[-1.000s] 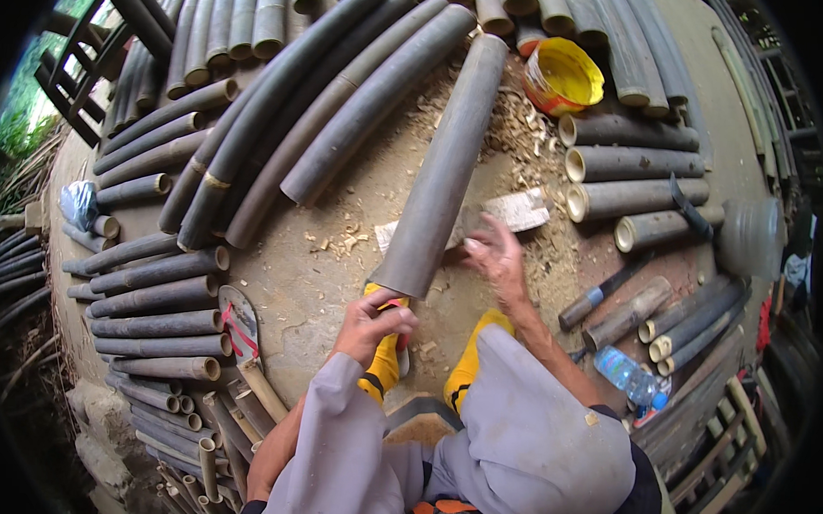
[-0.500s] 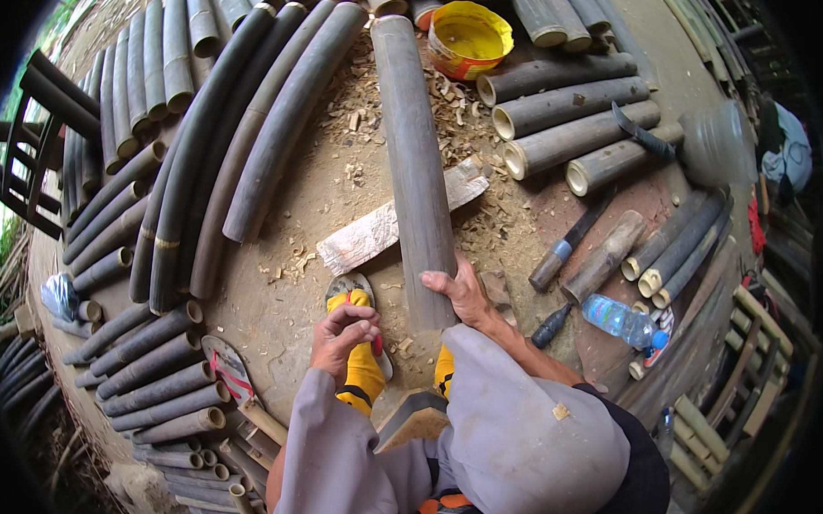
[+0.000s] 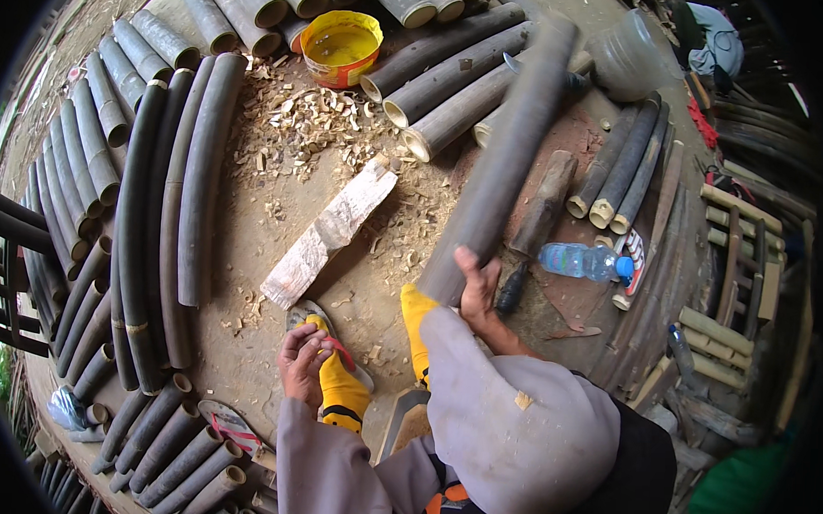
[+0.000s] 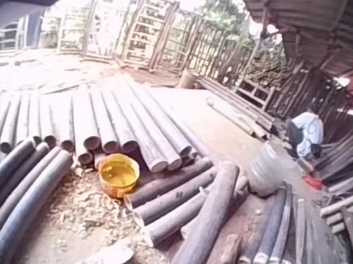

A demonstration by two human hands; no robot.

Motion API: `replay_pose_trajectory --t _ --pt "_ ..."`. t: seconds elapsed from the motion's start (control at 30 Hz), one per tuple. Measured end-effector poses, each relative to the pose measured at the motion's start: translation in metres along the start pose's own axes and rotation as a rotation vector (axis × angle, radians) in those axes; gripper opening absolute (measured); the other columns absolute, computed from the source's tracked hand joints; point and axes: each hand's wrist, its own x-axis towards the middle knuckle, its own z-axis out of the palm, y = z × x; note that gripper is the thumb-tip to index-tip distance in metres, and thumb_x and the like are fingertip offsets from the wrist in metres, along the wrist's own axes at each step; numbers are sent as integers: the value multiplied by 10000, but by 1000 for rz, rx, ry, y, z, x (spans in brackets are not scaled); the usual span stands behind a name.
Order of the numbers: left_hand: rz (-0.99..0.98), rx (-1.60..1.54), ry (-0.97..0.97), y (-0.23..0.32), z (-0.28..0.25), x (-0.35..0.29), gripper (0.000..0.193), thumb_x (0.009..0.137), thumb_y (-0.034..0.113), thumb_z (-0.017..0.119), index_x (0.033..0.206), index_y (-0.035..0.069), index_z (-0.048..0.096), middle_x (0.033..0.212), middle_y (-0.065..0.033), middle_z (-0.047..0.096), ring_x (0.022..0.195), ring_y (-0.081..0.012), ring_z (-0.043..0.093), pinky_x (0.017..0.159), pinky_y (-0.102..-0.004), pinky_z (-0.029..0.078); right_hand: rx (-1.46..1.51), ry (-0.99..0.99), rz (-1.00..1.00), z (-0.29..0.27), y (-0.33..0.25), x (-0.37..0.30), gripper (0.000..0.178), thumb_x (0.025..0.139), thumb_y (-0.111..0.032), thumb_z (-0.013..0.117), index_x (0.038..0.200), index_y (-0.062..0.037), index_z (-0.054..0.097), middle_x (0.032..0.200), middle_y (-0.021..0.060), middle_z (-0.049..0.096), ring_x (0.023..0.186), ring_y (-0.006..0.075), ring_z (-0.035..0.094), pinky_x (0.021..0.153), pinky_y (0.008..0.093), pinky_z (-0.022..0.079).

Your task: The person sits on the ground and uses a hand saw to cut a bamboo pole into shorter sections. They then use a knife and a wooden mallet to split the bamboo lengthwise and sharpen the knife on a sharpening stone.

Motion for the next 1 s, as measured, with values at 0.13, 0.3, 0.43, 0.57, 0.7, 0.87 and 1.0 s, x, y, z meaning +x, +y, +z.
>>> replay_pose_trajectory --t 0.13,0.3,0.43,0.57,0.7,0.87,1.0 --pt "-10 1 23 -1 -5 -1 314 859 77 655 1155 16 570 1013 -106 654 834 -170 654 753 -288 543 4 261 86 -14 -4 30 567 805 -368 722 1121 85 594 1080 146 610 951 218 561 839 357 462" --pt "-21 -3 13 0 -1 1 303 858 76 654 1145 18 574 1001 -104 651 831 -171 653 751 -286 543 78 366 194 -46 12 82 788 780 -443 745 1233 144 478 1241 221 508 1103 256 513 965 385 426" --pt "-20 6 24 -1 -1 2 293 857 79 655 1133 18 579 995 -103 651 829 -174 653 749 -285 542 45 373 244 -56 18 117 1061 764 -502 745 1388 174 216 1430 285 293 1250 301 419 1030 410 386" --pt "-21 5 30 -2 1 2 295 855 80 658 1132 18 581 995 -104 652 828 -176 653 747 -286 540 -27 494 259 -51 11 143 1080 799 -451 731 1477 112 107 1507 243 245 1363 311 333 1096 395 335" --pt "-26 -2 29 -6 4 6 298 853 78 658 1134 17 581 997 -103 653 824 -177 654 744 -288 538 -217 486 66 -66 21 151 853 830 -333 717 1452 41 269 1384 226 400 1235 294 462 1029 398 393" --pt "68 54 85 3 -14 16 310 846 104 672 1130 13 589 991 -92 656 863 -171 642 754 -290 524 -513 308 -247 -61 28 122 518 810 -65 680 1292 -35 494 1102 132 544 887 185 574 806 331 494" --pt "280 306 291 46 -40 36 364 810 156 711 1122 0 604 990 -78 657 903 -173 627 791 -293 503 -647 -112 -423 -17 18 73 349 792 -2 615 1141 -6 596 979 121 582 826 200 583 732 317 503"
